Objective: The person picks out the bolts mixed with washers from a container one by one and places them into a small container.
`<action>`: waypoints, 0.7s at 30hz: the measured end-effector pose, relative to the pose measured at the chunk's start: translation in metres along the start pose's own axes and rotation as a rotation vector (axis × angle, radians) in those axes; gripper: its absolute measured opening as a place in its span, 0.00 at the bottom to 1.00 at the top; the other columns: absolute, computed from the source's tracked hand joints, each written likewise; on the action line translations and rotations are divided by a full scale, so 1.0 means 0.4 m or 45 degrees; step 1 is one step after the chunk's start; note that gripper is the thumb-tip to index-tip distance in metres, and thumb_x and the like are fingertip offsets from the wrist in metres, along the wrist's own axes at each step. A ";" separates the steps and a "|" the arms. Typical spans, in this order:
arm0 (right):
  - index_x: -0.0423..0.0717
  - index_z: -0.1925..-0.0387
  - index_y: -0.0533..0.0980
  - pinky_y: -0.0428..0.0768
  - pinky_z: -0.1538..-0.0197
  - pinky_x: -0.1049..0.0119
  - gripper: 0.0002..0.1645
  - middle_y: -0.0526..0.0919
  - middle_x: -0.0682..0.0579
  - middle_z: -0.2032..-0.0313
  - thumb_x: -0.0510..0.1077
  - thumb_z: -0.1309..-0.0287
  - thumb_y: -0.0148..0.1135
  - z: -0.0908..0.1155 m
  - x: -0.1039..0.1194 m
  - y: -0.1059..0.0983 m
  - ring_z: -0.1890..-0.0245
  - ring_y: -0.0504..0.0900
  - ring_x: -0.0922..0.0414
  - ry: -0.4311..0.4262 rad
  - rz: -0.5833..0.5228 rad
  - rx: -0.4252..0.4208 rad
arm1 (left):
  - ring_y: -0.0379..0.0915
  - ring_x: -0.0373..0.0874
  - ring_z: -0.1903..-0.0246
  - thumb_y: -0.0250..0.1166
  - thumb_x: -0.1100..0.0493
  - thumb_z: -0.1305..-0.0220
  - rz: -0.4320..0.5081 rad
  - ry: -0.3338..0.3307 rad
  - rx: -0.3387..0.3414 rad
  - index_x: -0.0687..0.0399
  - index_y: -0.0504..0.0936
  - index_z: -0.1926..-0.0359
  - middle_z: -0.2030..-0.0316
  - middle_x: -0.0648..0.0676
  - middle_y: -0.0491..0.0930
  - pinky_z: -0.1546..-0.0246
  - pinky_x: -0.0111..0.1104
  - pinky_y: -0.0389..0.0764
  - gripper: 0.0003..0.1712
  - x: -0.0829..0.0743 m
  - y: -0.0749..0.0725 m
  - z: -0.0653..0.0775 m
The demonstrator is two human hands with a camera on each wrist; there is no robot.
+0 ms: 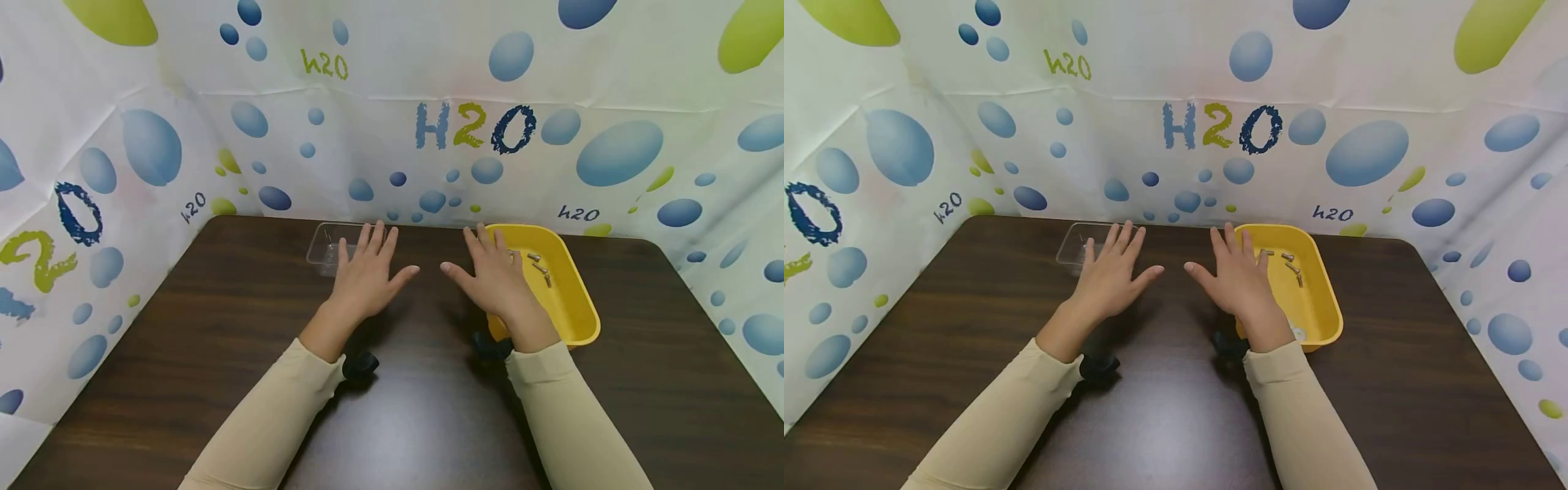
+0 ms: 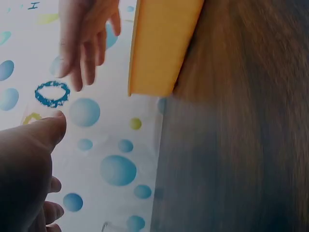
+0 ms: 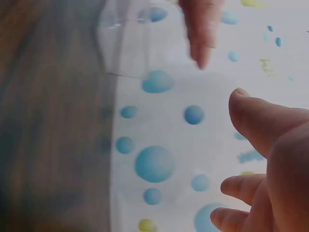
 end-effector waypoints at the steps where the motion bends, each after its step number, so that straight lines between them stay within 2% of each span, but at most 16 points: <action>1: 0.52 0.21 0.43 0.36 0.30 0.28 0.55 0.38 0.45 0.21 0.77 0.38 0.44 0.003 -0.002 -0.012 0.23 0.33 0.39 -0.002 -0.018 -0.014 | 0.24 0.51 0.22 0.39 0.23 0.34 0.018 0.011 0.005 0.42 0.40 0.21 0.21 0.52 0.33 0.28 0.61 0.30 0.51 -0.007 0.002 -0.003; 5: 0.52 0.21 0.44 0.38 0.30 0.28 0.55 0.41 0.45 0.22 0.76 0.37 0.44 0.013 -0.020 -0.058 0.23 0.35 0.38 0.010 -0.059 -0.077 | 0.27 0.51 0.22 0.41 0.24 0.33 0.144 0.079 0.009 0.42 0.42 0.21 0.21 0.52 0.36 0.27 0.61 0.34 0.49 -0.053 0.007 -0.014; 11: 0.48 0.22 0.47 0.44 0.29 0.30 0.52 0.44 0.42 0.22 0.73 0.35 0.44 0.022 -0.067 -0.117 0.23 0.40 0.36 0.050 -0.056 -0.124 | 0.35 0.52 0.22 0.42 0.26 0.32 0.340 0.225 0.005 0.44 0.45 0.21 0.21 0.53 0.41 0.26 0.59 0.42 0.48 -0.157 0.020 -0.035; 16: 0.46 0.23 0.51 0.51 0.29 0.33 0.50 0.50 0.42 0.23 0.71 0.34 0.45 0.035 -0.097 -0.166 0.24 0.48 0.38 0.106 -0.096 -0.165 | 0.38 0.51 0.22 0.44 0.28 0.30 0.408 0.294 0.049 0.46 0.47 0.21 0.22 0.53 0.43 0.26 0.56 0.46 0.46 -0.225 0.048 -0.035; 21: 0.46 0.24 0.55 0.56 0.29 0.36 0.49 0.57 0.41 0.25 0.72 0.34 0.46 0.029 -0.108 -0.208 0.26 0.55 0.38 0.137 -0.046 -0.155 | 0.38 0.49 0.22 0.46 0.29 0.31 0.423 0.351 0.106 0.49 0.47 0.21 0.21 0.53 0.43 0.26 0.53 0.49 0.47 -0.277 0.072 -0.022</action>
Point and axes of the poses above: each hand's wrist, its own z-axis away from the middle knuckle, its own y-axis out of the palm, x = y × z, the point moved 7 cm from there along -z, towards the middle knuckle
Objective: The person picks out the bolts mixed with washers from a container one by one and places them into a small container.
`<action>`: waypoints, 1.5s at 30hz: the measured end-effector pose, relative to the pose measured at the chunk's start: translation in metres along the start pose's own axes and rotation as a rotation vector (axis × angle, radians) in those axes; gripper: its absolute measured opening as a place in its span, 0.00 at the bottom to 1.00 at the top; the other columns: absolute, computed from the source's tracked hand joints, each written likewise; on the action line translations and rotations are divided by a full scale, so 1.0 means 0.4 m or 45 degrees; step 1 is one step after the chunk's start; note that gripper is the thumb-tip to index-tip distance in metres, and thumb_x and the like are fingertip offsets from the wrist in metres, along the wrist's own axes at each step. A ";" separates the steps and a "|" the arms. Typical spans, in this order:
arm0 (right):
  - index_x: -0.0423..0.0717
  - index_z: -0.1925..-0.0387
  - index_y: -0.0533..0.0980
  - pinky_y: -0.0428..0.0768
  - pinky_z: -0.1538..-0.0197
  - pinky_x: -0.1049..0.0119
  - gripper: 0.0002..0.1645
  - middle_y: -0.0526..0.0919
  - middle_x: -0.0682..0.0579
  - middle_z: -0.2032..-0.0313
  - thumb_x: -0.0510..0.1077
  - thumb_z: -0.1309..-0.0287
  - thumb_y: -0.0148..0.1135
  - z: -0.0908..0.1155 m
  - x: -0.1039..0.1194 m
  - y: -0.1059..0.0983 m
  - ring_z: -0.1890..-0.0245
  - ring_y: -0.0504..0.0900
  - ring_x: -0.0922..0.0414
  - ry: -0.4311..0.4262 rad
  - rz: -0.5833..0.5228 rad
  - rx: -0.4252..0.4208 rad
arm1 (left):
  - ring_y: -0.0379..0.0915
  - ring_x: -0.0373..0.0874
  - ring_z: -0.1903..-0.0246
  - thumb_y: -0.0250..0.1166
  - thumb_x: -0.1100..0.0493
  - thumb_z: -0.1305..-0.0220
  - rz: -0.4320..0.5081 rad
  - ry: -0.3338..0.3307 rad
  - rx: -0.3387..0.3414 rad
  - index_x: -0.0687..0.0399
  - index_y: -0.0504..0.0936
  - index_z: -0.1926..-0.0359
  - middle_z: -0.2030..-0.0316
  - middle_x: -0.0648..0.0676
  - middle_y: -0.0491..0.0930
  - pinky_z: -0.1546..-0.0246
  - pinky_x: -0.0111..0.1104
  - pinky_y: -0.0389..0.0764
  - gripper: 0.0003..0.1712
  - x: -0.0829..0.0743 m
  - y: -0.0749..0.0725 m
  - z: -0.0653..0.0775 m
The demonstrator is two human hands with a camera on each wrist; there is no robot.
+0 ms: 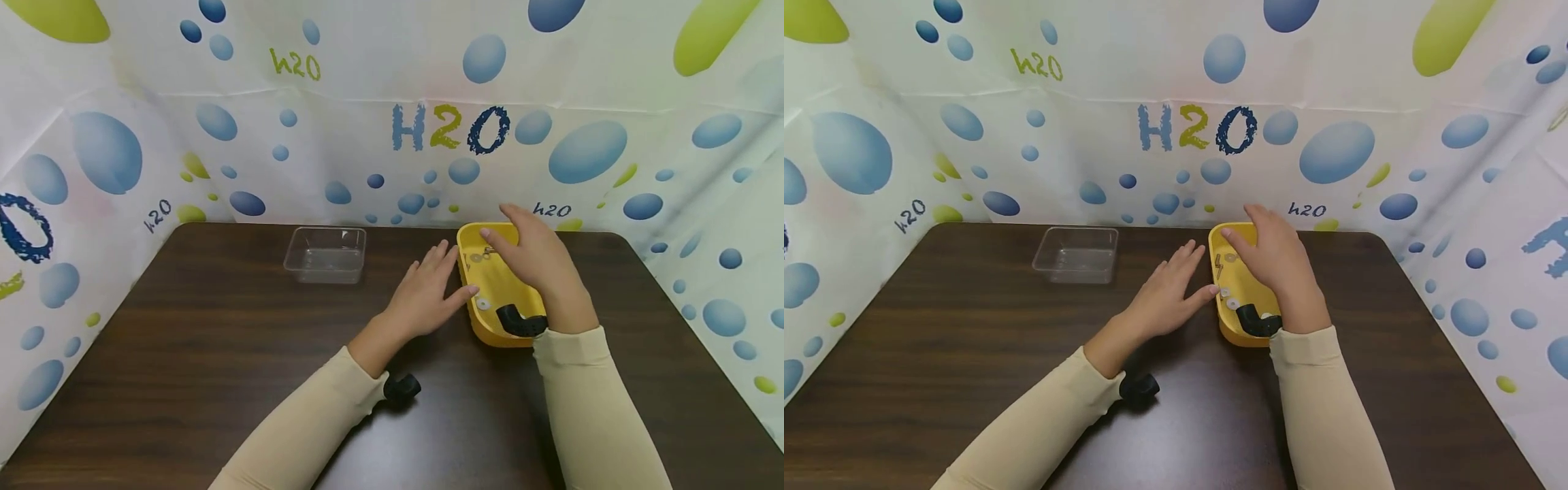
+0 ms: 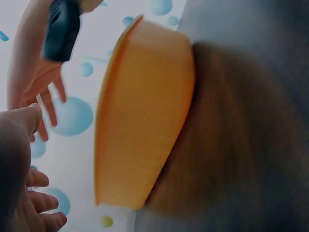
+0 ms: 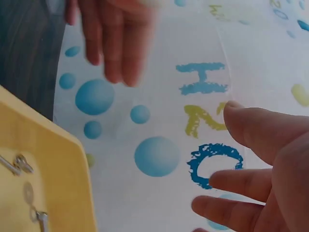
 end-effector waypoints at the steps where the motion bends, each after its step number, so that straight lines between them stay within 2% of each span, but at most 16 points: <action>1: 0.46 0.25 0.57 0.57 0.30 0.36 0.48 0.58 0.40 0.26 0.72 0.34 0.46 -0.006 -0.001 -0.005 0.27 0.57 0.38 0.006 0.012 0.010 | 0.38 0.49 0.22 0.47 0.29 0.31 0.004 0.006 0.012 0.50 0.47 0.21 0.21 0.53 0.42 0.26 0.52 0.49 0.48 -0.006 0.006 0.001; 6: 0.44 0.29 0.64 0.63 0.32 0.37 0.41 0.68 0.39 0.31 0.67 0.31 0.48 -0.049 -0.014 -0.013 0.31 0.64 0.38 -0.010 0.054 0.070 | 0.37 0.46 0.22 0.47 0.28 0.32 0.017 0.029 0.081 0.52 0.47 0.22 0.21 0.53 0.40 0.25 0.49 0.49 0.50 -0.030 0.039 0.007; 9: 0.41 0.33 0.69 0.69 0.35 0.39 0.36 0.74 0.38 0.36 0.61 0.29 0.49 -0.082 -0.025 0.003 0.36 0.71 0.39 -0.039 0.077 0.141 | 0.36 0.46 0.22 0.48 0.26 0.34 0.021 0.032 0.116 0.51 0.47 0.22 0.21 0.54 0.40 0.25 0.48 0.49 0.52 -0.036 0.058 0.012; 13: 0.40 0.37 0.74 0.77 0.42 0.43 0.29 0.78 0.38 0.41 0.55 0.29 0.53 -0.122 -0.034 0.036 0.46 0.79 0.42 -0.016 0.109 0.268 | 0.37 0.45 0.22 0.50 0.24 0.37 0.019 0.038 0.137 0.49 0.45 0.21 0.21 0.54 0.42 0.25 0.48 0.50 0.55 -0.038 0.074 0.015; 18: 0.39 0.42 0.78 0.80 0.46 0.47 0.23 0.80 0.39 0.43 0.49 0.32 0.58 -0.165 -0.037 0.085 0.50 0.81 0.45 -0.013 0.157 0.390 | 0.40 0.46 0.23 0.55 0.23 0.41 -0.033 0.045 0.161 0.52 0.45 0.21 0.22 0.55 0.44 0.25 0.49 0.51 0.60 -0.035 0.084 0.014; 21: 0.40 0.46 0.80 0.82 0.48 0.51 0.20 0.83 0.40 0.50 0.46 0.35 0.61 -0.183 -0.050 0.123 0.55 0.83 0.46 -0.005 0.148 0.469 | 0.41 0.46 0.23 0.58 0.23 0.43 -0.072 0.051 0.165 0.54 0.46 0.22 0.22 0.55 0.45 0.26 0.50 0.52 0.62 -0.034 0.087 0.013; 25: 0.42 0.49 0.82 0.82 0.50 0.53 0.18 0.86 0.44 0.58 0.46 0.37 0.64 -0.194 -0.078 0.172 0.60 0.84 0.49 0.013 0.130 0.586 | 0.41 0.46 0.23 0.58 0.23 0.43 -0.106 0.063 0.152 0.55 0.48 0.22 0.22 0.55 0.46 0.26 0.51 0.53 0.62 -0.038 0.088 0.011; 30: 0.44 0.50 0.83 0.82 0.49 0.55 0.17 0.87 0.49 0.62 0.46 0.39 0.65 -0.195 -0.101 0.210 0.62 0.83 0.51 0.020 0.142 0.680 | 0.43 0.45 0.23 0.58 0.23 0.44 -0.147 0.104 0.127 0.57 0.52 0.23 0.22 0.53 0.46 0.26 0.49 0.53 0.61 -0.045 0.089 0.011; 33: 0.44 0.51 0.83 0.83 0.52 0.58 0.17 0.87 0.51 0.64 0.45 0.40 0.66 -0.193 -0.108 0.225 0.64 0.82 0.52 0.029 0.115 0.698 | 0.44 0.45 0.23 0.58 0.23 0.43 -0.170 0.129 0.118 0.57 0.53 0.23 0.22 0.52 0.47 0.26 0.48 0.53 0.60 -0.047 0.089 0.013; 38: 0.43 0.52 0.84 0.83 0.55 0.61 0.16 0.87 0.50 0.64 0.42 0.41 0.66 -0.195 -0.113 0.238 0.66 0.82 0.52 0.016 0.073 0.665 | 0.45 0.46 0.24 0.54 0.23 0.41 -0.281 0.178 0.115 0.59 0.53 0.24 0.22 0.54 0.47 0.26 0.47 0.55 0.59 -0.052 0.088 0.016; 45: 0.44 0.51 0.84 0.82 0.51 0.59 0.16 0.87 0.49 0.61 0.44 0.41 0.67 -0.200 -0.123 0.249 0.63 0.81 0.52 0.019 0.070 0.628 | 0.44 0.47 0.24 0.51 0.23 0.39 -0.365 0.220 0.117 0.61 0.54 0.24 0.23 0.57 0.48 0.26 0.43 0.55 0.58 -0.055 0.090 0.016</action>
Point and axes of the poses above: each hand's wrist, its own z-axis away from the middle knuckle, its own y-axis out of the palm, x = y × z, the point moved 7 cm from there along -z, towards the middle knuckle
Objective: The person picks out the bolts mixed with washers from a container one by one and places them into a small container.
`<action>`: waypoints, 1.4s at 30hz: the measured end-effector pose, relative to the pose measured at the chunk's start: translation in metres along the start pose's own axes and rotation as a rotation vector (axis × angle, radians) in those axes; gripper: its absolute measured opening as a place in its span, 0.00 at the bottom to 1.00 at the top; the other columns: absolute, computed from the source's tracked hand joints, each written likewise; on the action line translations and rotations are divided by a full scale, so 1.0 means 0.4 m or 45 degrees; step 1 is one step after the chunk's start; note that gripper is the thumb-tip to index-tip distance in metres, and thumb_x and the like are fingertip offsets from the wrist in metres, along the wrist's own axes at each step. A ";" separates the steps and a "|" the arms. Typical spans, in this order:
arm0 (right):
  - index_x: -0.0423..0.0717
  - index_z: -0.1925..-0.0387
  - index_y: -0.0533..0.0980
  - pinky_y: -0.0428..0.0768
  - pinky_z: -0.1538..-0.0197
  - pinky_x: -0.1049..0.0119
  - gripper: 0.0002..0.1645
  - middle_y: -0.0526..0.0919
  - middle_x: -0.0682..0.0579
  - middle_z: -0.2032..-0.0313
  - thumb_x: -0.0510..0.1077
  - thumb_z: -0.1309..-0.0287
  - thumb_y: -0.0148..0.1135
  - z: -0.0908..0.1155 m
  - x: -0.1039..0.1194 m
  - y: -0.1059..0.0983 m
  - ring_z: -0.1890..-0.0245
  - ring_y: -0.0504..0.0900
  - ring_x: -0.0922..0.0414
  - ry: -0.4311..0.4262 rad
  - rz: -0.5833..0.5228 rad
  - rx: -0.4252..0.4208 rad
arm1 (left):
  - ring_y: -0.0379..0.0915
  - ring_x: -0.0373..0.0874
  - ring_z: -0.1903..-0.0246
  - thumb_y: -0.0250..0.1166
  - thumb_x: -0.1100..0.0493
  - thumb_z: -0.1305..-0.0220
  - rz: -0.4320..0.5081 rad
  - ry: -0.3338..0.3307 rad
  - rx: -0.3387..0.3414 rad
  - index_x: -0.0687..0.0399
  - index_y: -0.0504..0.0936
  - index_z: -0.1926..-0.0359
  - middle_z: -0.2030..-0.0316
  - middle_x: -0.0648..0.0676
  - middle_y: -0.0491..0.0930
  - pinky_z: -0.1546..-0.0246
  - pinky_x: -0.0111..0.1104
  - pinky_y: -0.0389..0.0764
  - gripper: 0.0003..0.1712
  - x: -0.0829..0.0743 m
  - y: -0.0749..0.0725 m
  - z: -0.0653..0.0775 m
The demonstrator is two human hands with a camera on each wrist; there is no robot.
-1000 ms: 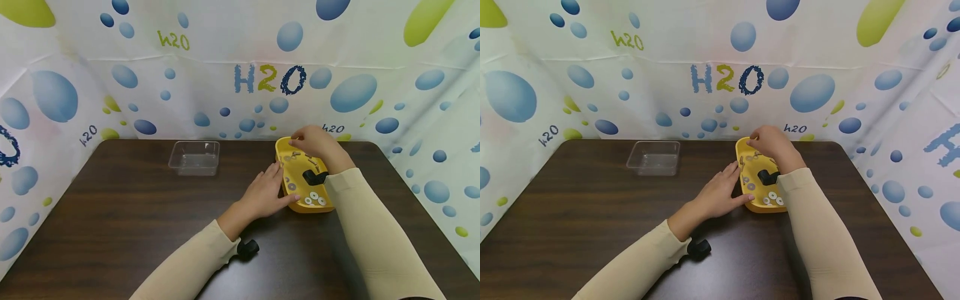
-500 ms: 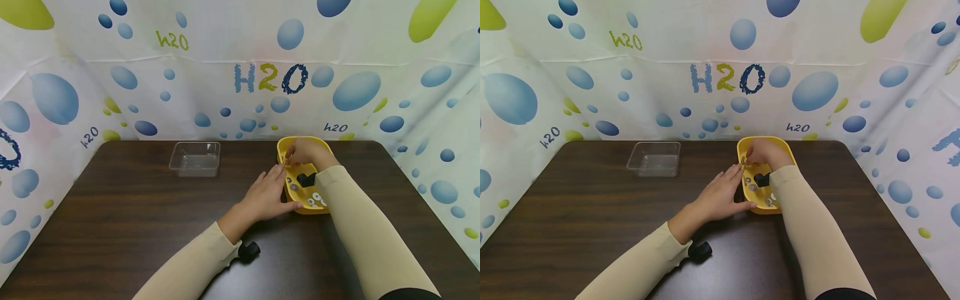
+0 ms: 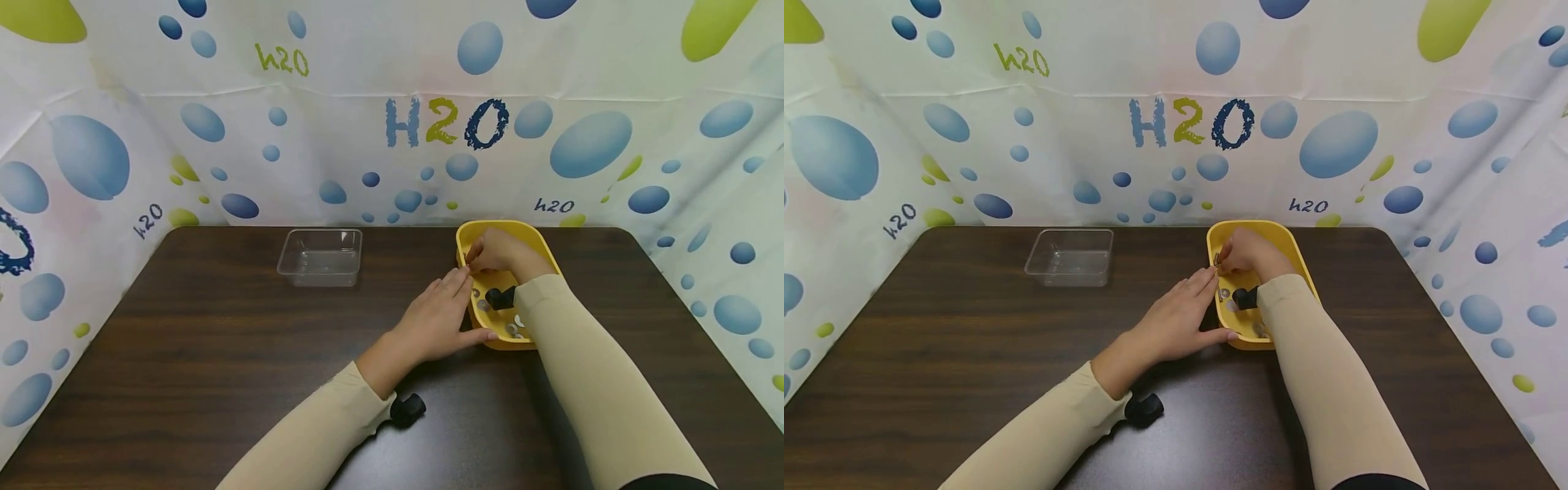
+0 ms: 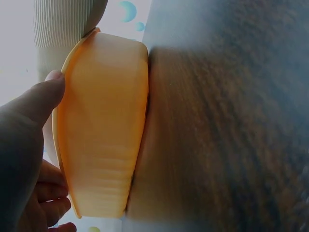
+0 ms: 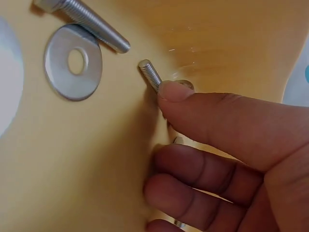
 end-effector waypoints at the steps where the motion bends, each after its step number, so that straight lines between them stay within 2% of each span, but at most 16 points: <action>1: 0.45 0.51 0.84 0.82 0.51 0.59 0.16 0.87 0.50 0.61 0.45 0.41 0.67 0.000 -0.002 0.001 0.63 0.81 0.52 0.000 -0.003 -0.003 | 0.44 0.47 0.23 0.51 0.22 0.39 -0.005 0.004 -0.001 0.61 0.54 0.24 0.23 0.57 0.48 0.26 0.43 0.55 0.58 -0.001 0.000 0.000; 6: 0.45 0.51 0.84 0.82 0.50 0.58 0.17 0.87 0.49 0.60 0.45 0.41 0.67 0.002 -0.009 0.004 0.63 0.82 0.52 -0.033 -0.053 -0.005 | 0.44 0.49 0.23 0.50 0.22 0.39 -0.036 0.022 -0.011 0.62 0.54 0.25 0.23 0.58 0.48 0.26 0.43 0.55 0.59 -0.001 0.000 -0.001; 11: 0.45 0.53 0.84 0.83 0.56 0.62 0.15 0.86 0.48 0.62 0.45 0.42 0.66 0.001 -0.011 0.007 0.65 0.81 0.53 -0.092 -0.079 0.004 | 0.44 0.49 0.23 0.50 0.23 0.38 -0.029 0.021 -0.007 0.62 0.54 0.24 0.23 0.58 0.47 0.26 0.43 0.55 0.58 0.000 0.001 0.000; 19: 0.46 0.61 0.83 0.77 0.63 0.67 0.11 0.81 0.49 0.68 0.40 0.49 0.69 -0.005 -0.022 0.017 0.69 0.77 0.54 -0.114 -0.147 0.038 | 0.42 0.48 0.23 0.49 0.23 0.38 0.002 0.008 0.005 0.61 0.52 0.24 0.22 0.57 0.46 0.26 0.43 0.54 0.58 0.001 0.005 0.000; 24: 0.45 0.61 0.80 0.76 0.64 0.66 0.14 0.79 0.49 0.68 0.40 0.52 0.69 -0.005 -0.024 0.019 0.69 0.75 0.53 -0.134 -0.183 0.051 | 0.42 0.49 0.23 0.49 0.22 0.38 -0.012 0.013 0.006 0.60 0.53 0.24 0.22 0.56 0.45 0.26 0.44 0.54 0.58 0.001 0.008 -0.001; 28: 0.46 0.55 0.79 0.77 0.61 0.65 0.17 0.80 0.48 0.66 0.41 0.50 0.68 -0.007 -0.027 0.021 0.67 0.76 0.52 -0.130 -0.204 0.060 | 0.44 0.49 0.23 0.49 0.23 0.38 -0.037 0.016 -0.005 0.61 0.55 0.24 0.23 0.57 0.48 0.26 0.44 0.56 0.57 -0.001 0.006 -0.004; 33: 0.45 0.48 0.81 0.80 0.58 0.63 0.21 0.83 0.46 0.62 0.42 0.45 0.65 -0.029 -0.028 0.007 0.65 0.79 0.52 -0.173 -0.132 0.050 | 0.43 0.48 0.23 0.48 0.22 0.38 -0.050 -0.026 0.013 0.60 0.54 0.24 0.23 0.57 0.48 0.26 0.43 0.55 0.57 -0.001 0.003 -0.024; 37: 0.44 0.50 0.82 0.82 0.56 0.62 0.18 0.85 0.47 0.61 0.43 0.42 0.65 -0.049 -0.030 -0.004 0.65 0.80 0.53 -0.193 -0.095 0.032 | 0.43 0.48 0.23 0.48 0.22 0.38 -0.061 -0.050 0.018 0.60 0.53 0.24 0.23 0.58 0.48 0.26 0.43 0.55 0.57 -0.001 0.000 -0.041; 42: 0.43 0.54 0.84 0.81 0.56 0.64 0.13 0.86 0.48 0.62 0.45 0.36 0.63 -0.070 -0.040 -0.018 0.66 0.81 0.54 -0.168 -0.099 0.032 | 0.44 0.49 0.23 0.48 0.22 0.38 -0.049 -0.076 0.021 0.61 0.54 0.24 0.23 0.58 0.48 0.26 0.44 0.55 0.57 -0.001 -0.003 -0.063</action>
Point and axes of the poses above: each hand's wrist, its own z-axis away from the middle knuckle, its own y-axis out of the palm, x = y × z, the point moved 7 cm from there along -z, towards the middle knuckle
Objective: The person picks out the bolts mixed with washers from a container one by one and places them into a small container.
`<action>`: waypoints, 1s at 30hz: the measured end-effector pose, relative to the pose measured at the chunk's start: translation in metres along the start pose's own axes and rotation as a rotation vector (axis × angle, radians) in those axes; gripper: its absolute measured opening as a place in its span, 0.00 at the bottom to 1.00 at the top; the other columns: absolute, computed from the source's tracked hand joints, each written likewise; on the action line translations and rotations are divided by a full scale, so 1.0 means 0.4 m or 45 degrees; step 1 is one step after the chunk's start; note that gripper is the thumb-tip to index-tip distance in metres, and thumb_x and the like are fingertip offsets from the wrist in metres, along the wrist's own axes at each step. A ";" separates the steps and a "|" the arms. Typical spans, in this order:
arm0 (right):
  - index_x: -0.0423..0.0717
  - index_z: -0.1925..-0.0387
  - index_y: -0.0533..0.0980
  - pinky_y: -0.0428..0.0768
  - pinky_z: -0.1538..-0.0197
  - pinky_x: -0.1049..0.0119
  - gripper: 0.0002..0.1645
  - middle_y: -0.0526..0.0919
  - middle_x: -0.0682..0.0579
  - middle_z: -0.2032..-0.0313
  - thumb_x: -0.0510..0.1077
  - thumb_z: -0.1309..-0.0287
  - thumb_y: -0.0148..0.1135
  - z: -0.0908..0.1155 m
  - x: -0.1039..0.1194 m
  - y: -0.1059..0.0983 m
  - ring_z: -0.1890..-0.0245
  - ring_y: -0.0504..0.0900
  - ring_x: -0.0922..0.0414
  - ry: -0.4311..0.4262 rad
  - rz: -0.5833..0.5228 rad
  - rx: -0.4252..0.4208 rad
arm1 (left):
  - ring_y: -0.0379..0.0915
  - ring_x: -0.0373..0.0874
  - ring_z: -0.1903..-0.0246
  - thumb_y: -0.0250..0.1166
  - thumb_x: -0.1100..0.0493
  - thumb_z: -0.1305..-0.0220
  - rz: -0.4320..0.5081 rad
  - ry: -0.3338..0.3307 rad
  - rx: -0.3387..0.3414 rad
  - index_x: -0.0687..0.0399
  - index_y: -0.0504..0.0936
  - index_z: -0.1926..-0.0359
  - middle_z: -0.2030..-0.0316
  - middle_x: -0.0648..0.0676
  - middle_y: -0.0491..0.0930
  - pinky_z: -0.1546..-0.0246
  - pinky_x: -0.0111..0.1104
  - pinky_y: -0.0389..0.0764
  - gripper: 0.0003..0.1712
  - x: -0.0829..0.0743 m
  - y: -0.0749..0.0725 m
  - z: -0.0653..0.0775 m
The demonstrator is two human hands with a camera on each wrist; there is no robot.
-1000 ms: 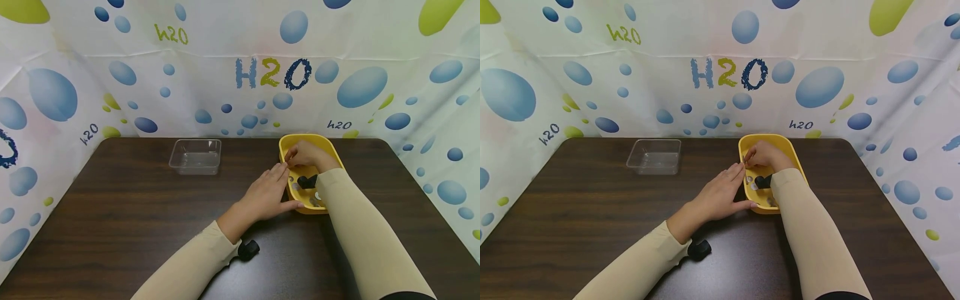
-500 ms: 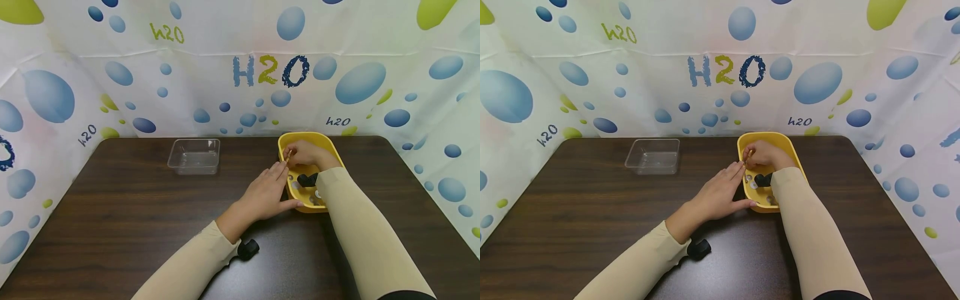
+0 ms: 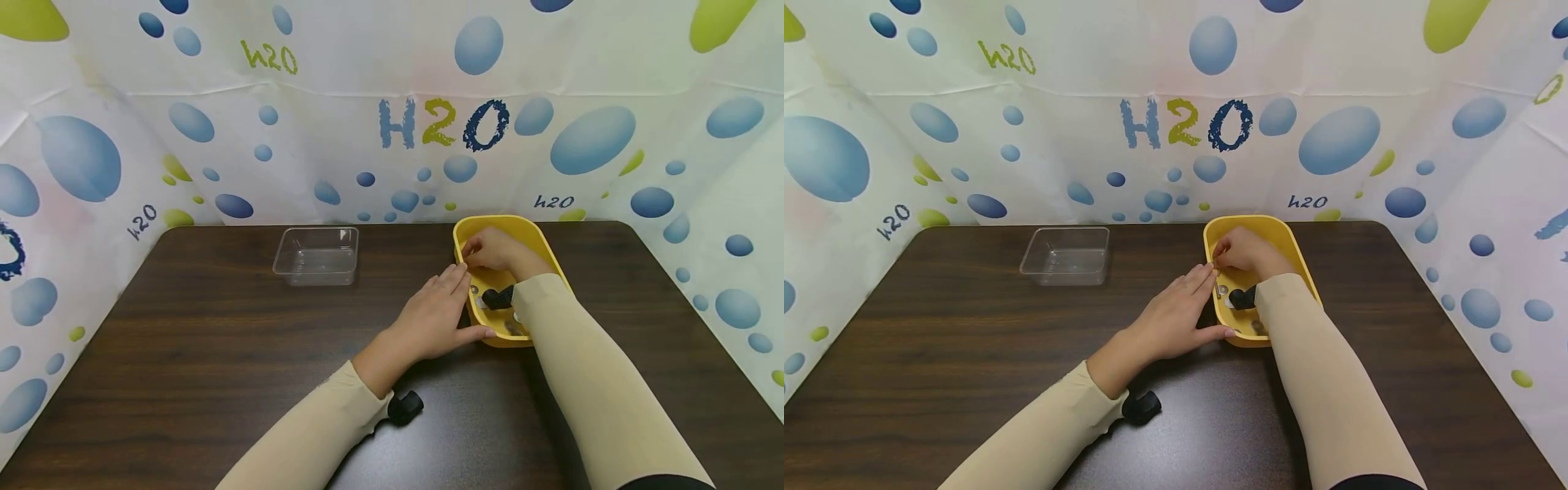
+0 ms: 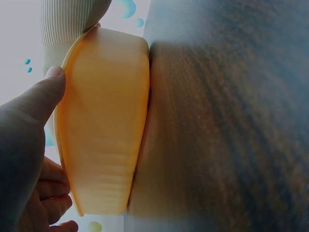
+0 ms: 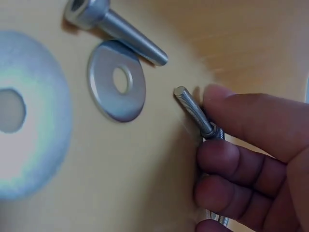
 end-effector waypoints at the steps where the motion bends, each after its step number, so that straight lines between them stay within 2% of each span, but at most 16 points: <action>1: 0.43 0.55 0.84 0.81 0.57 0.64 0.12 0.85 0.48 0.63 0.45 0.35 0.62 0.001 0.001 0.000 0.66 0.81 0.54 0.007 0.000 -0.008 | 0.44 0.49 0.23 0.48 0.22 0.38 0.002 0.003 0.001 0.61 0.53 0.24 0.23 0.58 0.48 0.26 0.44 0.55 0.58 0.001 0.000 0.001; 6: 0.43 0.61 0.84 0.78 0.62 0.66 0.11 0.84 0.49 0.69 0.45 0.35 0.60 0.003 0.005 0.001 0.69 0.79 0.54 0.030 0.006 -0.052 | 0.43 0.49 0.23 0.48 0.22 0.38 0.011 0.018 0.003 0.60 0.54 0.24 0.23 0.57 0.48 0.26 0.44 0.55 0.58 0.006 0.002 0.007; 13: 0.43 0.68 0.83 0.77 0.66 0.66 0.11 0.81 0.50 0.75 0.47 0.41 0.62 0.013 0.019 0.001 0.72 0.78 0.54 0.042 0.039 -0.111 | 0.42 0.49 0.23 0.48 0.22 0.38 0.013 0.034 0.015 0.60 0.54 0.24 0.22 0.57 0.47 0.26 0.44 0.54 0.57 0.011 0.003 0.017; 22: 0.45 0.67 0.82 0.77 0.63 0.66 0.07 0.82 0.50 0.71 0.42 0.50 0.70 0.046 0.024 0.005 0.69 0.77 0.53 0.026 0.038 -0.173 | 0.43 0.49 0.23 0.48 0.22 0.38 0.004 0.042 -0.012 0.61 0.55 0.24 0.23 0.57 0.48 0.26 0.44 0.54 0.58 -0.011 0.003 0.045; 30: 0.43 0.68 0.81 0.80 0.63 0.64 0.06 0.83 0.49 0.71 0.42 0.45 0.67 0.085 0.029 0.007 0.70 0.79 0.53 -0.048 -0.015 -0.291 | 0.44 0.49 0.23 0.48 0.23 0.37 -0.020 0.044 -0.035 0.62 0.55 0.25 0.23 0.57 0.50 0.26 0.43 0.55 0.57 -0.038 0.010 0.075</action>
Point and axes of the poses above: each hand's wrist, its own z-axis away from the middle knuckle, its own y-axis out of the palm, x = y × z, the point moved 7 cm from there along -z, towards the middle knuckle
